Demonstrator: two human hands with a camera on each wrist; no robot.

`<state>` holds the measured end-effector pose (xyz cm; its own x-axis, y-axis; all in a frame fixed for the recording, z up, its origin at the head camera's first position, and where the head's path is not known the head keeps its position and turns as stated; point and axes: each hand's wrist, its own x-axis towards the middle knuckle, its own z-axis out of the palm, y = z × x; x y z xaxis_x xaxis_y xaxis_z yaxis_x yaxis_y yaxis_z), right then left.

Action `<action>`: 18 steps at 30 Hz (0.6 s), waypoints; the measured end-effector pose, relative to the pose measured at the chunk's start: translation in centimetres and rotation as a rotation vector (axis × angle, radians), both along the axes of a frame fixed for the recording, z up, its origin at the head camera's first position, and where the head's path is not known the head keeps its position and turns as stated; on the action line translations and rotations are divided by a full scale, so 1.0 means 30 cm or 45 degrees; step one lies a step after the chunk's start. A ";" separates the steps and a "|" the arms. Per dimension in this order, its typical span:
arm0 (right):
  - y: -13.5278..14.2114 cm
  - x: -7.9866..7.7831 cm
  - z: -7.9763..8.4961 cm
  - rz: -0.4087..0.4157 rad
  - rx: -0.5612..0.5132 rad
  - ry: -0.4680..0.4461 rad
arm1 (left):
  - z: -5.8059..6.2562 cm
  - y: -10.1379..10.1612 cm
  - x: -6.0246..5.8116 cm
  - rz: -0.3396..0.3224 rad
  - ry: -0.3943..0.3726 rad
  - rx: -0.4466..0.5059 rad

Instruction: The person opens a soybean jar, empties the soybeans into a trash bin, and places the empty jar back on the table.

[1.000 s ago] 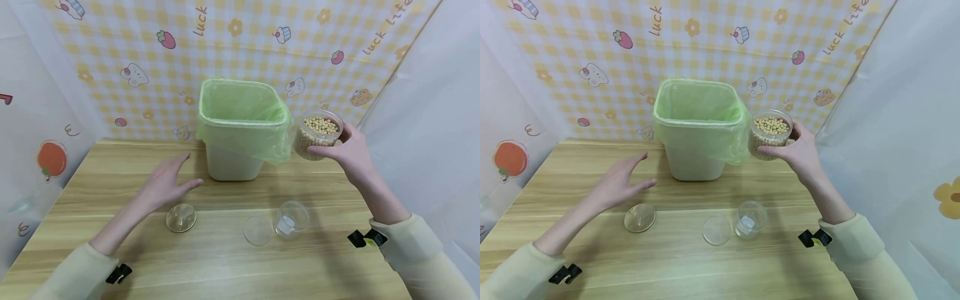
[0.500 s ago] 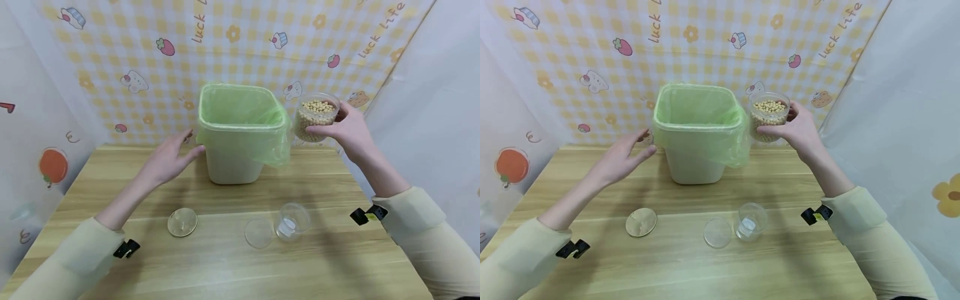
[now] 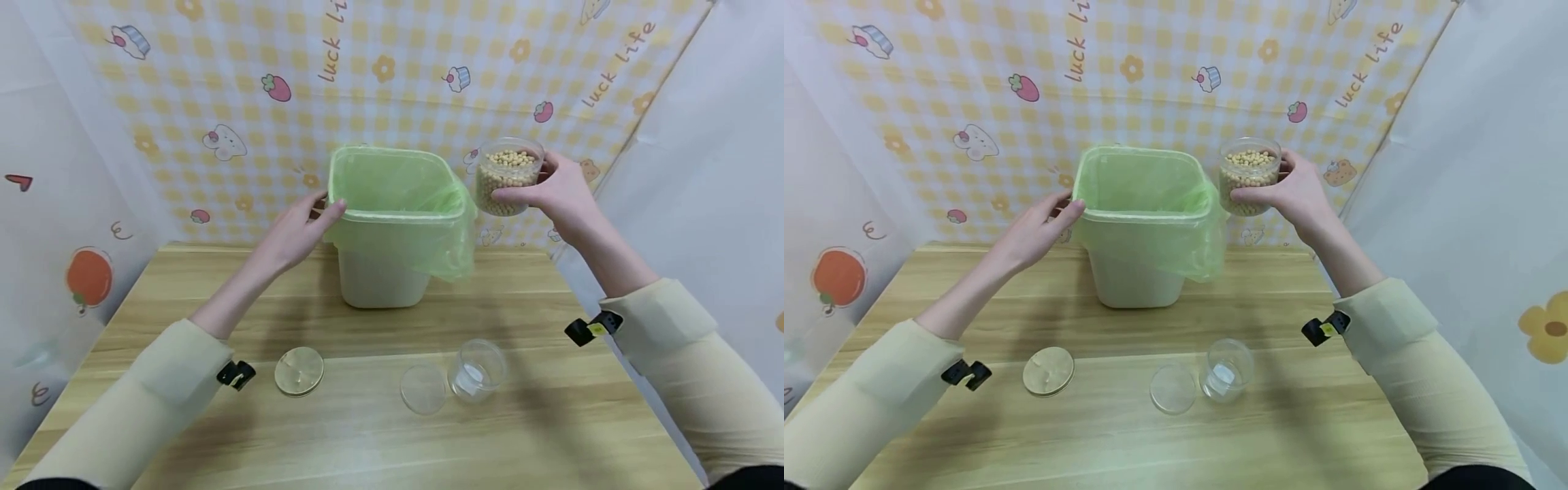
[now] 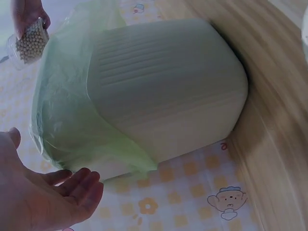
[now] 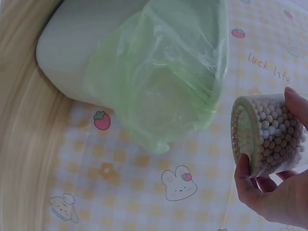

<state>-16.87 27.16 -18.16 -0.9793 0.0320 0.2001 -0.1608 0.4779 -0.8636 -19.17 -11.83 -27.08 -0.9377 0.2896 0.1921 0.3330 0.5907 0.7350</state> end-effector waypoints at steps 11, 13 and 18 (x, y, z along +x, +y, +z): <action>-0.048 -0.081 0.057 0.008 0.038 -0.058 | 0.022 0.027 -0.052 0.097 -0.078 0.060; -0.056 -0.092 0.065 -0.002 0.055 -0.067 | 0.018 0.029 -0.058 0.104 -0.080 0.070; -0.072 -0.117 0.085 0.006 0.095 -0.059 | 0.012 0.028 -0.069 0.115 -0.078 0.102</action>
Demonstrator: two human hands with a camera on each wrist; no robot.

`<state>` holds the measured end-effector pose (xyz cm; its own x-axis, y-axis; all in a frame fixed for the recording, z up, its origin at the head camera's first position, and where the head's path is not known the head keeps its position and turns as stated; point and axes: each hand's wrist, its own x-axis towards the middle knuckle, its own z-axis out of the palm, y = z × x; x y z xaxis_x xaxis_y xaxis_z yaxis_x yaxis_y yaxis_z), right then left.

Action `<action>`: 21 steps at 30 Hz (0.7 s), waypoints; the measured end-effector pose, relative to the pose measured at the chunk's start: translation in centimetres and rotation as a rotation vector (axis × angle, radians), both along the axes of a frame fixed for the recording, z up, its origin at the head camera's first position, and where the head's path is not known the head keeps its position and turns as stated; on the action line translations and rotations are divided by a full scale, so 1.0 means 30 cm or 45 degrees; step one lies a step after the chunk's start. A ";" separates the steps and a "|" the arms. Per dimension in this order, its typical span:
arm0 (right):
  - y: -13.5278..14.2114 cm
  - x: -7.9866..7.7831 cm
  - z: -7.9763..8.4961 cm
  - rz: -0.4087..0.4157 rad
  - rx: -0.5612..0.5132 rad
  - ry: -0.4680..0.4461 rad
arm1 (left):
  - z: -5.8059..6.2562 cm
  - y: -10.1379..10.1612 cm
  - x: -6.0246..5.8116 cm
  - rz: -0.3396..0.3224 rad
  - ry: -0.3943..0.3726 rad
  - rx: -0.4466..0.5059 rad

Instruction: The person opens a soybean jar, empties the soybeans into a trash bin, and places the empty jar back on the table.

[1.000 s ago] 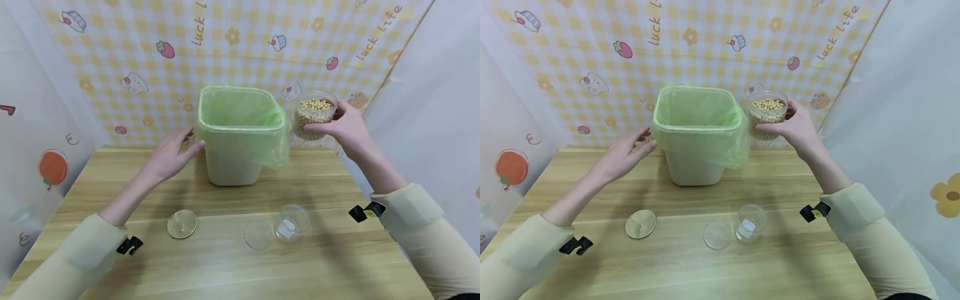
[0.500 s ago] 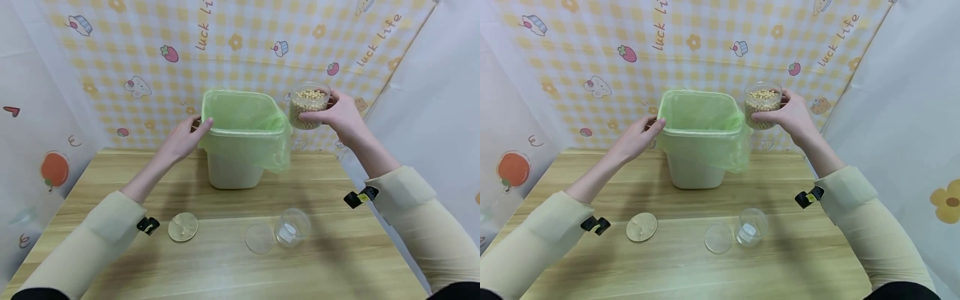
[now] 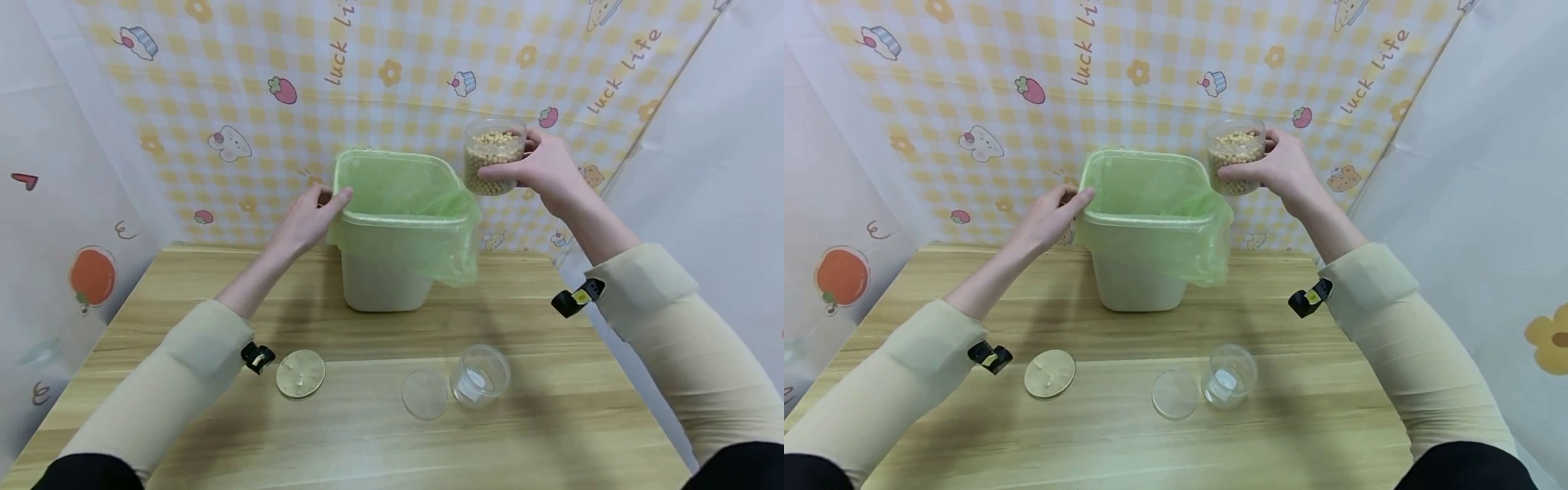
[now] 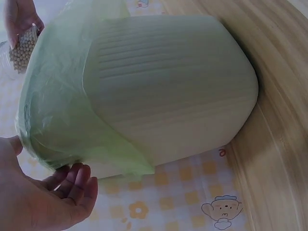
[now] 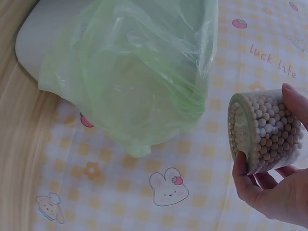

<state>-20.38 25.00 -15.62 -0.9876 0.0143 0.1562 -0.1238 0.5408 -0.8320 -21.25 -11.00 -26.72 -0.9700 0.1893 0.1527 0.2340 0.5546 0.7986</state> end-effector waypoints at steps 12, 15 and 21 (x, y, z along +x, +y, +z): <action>-0.061 -0.067 0.051 0.075 0.088 -0.066 | -0.013 -0.011 -0.027 -0.022 -0.068 0.095; -0.072 -0.085 0.064 0.097 0.114 -0.086 | -0.019 -0.010 -0.033 -0.058 -0.106 0.160; -0.100 -0.113 0.082 0.082 0.206 -0.105 | -0.035 -0.004 -0.048 -0.079 -0.145 0.278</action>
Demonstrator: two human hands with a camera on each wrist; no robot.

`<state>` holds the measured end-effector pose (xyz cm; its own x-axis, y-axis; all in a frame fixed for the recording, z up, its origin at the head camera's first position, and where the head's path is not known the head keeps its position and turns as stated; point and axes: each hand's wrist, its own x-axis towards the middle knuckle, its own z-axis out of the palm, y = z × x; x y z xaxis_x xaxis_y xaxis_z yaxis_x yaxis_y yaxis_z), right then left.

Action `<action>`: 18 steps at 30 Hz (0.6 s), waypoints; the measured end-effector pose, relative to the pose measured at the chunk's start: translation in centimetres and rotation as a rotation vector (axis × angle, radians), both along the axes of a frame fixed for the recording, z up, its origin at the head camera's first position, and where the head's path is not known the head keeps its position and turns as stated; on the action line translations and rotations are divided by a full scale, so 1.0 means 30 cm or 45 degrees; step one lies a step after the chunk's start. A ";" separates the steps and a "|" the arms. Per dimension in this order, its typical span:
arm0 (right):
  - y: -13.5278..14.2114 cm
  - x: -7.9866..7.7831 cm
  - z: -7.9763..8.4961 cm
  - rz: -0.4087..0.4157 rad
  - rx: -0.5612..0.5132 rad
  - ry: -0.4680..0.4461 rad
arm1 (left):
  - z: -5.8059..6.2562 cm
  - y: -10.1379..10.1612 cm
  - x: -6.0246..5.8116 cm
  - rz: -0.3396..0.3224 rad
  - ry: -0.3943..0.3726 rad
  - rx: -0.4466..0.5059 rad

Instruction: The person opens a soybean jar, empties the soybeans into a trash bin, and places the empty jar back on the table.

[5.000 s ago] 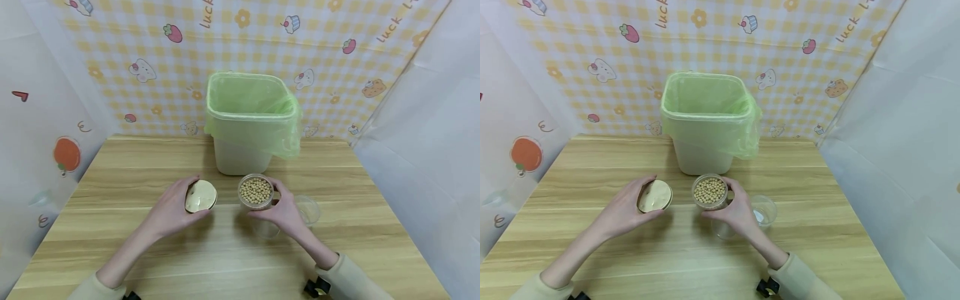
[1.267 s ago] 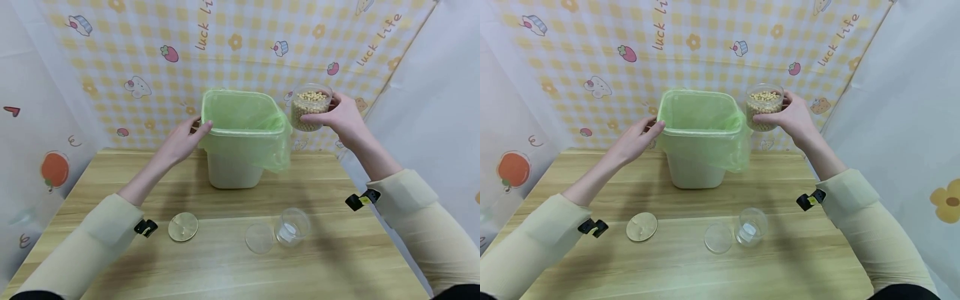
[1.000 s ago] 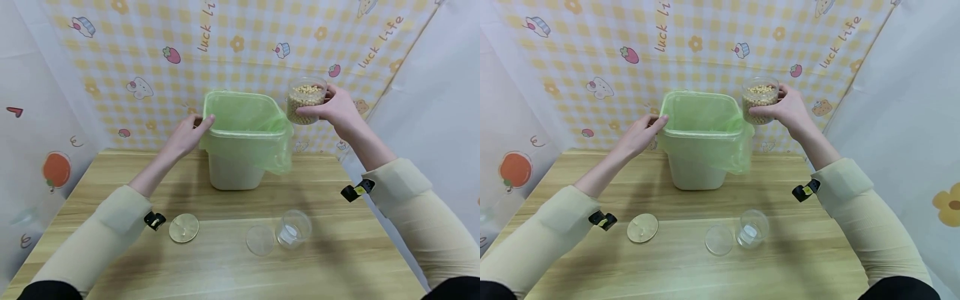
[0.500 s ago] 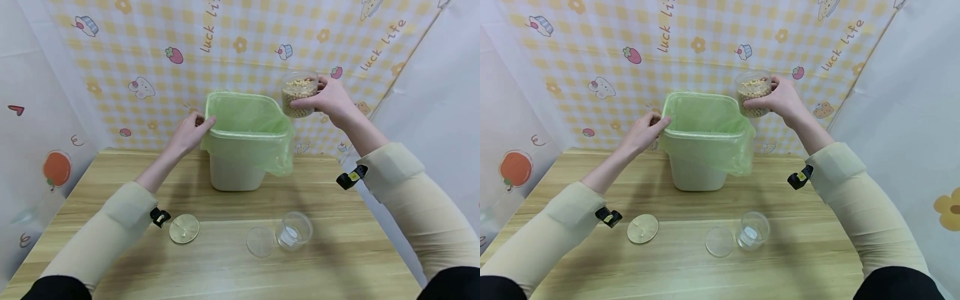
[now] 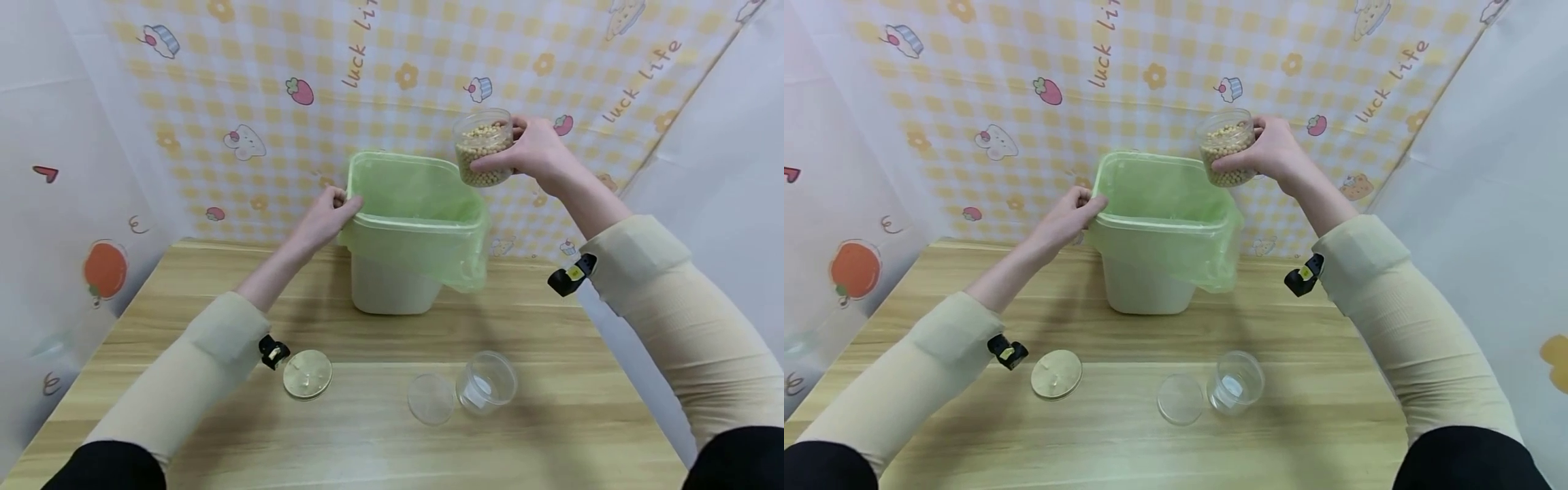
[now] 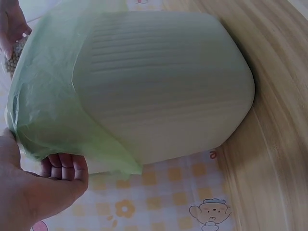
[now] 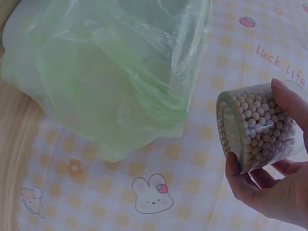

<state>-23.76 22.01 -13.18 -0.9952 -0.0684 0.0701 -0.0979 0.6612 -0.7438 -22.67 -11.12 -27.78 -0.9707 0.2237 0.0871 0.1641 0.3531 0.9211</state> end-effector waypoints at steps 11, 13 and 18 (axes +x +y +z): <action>-0.054 -0.042 0.022 -0.011 0.214 0.040 | -0.012 0.007 -0.002 -0.008 -0.030 0.040; -0.064 -0.047 0.027 0.008 0.265 0.050 | -0.013 0.008 -0.001 -0.004 -0.034 0.051; -0.089 -0.059 0.035 0.071 0.352 0.055 | -0.016 0.012 0.007 0.004 -0.049 0.082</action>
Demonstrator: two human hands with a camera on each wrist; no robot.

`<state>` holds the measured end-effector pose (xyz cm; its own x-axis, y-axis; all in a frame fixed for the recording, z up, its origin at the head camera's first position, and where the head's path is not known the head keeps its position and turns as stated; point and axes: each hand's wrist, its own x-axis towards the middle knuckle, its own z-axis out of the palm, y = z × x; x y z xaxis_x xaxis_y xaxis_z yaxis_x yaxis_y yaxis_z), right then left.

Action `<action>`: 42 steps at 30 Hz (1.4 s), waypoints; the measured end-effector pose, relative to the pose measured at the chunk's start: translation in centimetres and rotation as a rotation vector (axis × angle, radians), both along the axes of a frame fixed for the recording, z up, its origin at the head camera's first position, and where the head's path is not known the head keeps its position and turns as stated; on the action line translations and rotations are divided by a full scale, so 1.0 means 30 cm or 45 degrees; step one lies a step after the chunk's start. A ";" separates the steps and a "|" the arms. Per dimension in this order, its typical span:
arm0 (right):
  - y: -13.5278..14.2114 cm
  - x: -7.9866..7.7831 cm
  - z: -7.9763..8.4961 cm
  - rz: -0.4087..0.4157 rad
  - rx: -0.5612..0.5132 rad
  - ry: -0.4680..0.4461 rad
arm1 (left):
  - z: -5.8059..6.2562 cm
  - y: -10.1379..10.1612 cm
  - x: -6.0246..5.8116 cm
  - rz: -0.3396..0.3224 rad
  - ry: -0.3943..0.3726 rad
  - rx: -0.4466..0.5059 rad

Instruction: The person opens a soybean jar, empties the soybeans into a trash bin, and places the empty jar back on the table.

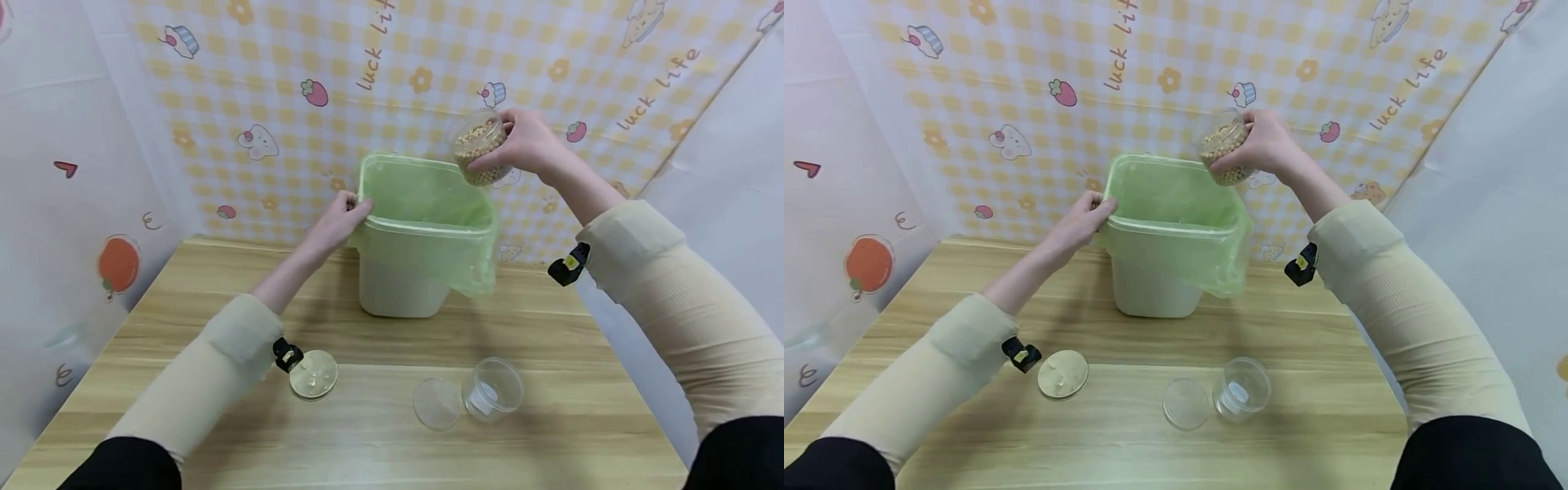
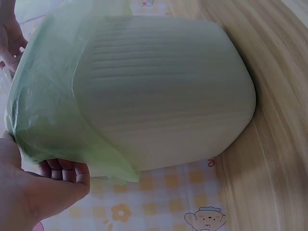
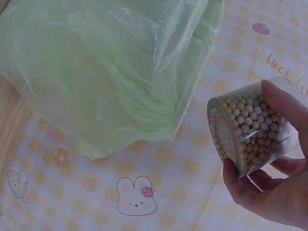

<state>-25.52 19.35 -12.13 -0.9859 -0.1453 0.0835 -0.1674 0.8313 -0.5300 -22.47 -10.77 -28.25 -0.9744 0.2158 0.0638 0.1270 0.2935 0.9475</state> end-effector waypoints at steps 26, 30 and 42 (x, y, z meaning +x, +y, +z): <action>-0.092 -0.041 0.009 0.139 0.430 0.130 | -0.005 0.020 0.011 0.042 -0.003 0.062; -0.096 -0.044 0.007 0.142 0.447 0.113 | -0.007 0.023 0.008 0.044 0.007 0.069; -0.118 -0.056 0.014 0.175 0.548 0.096 | -0.013 0.024 0.004 0.044 0.019 0.102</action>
<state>-27.21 15.80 -11.72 -0.9485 -0.3116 0.0578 -0.3165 0.9405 -0.1235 -22.34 -10.06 -28.64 -0.9799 0.1757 0.0940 0.1324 0.2216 0.9661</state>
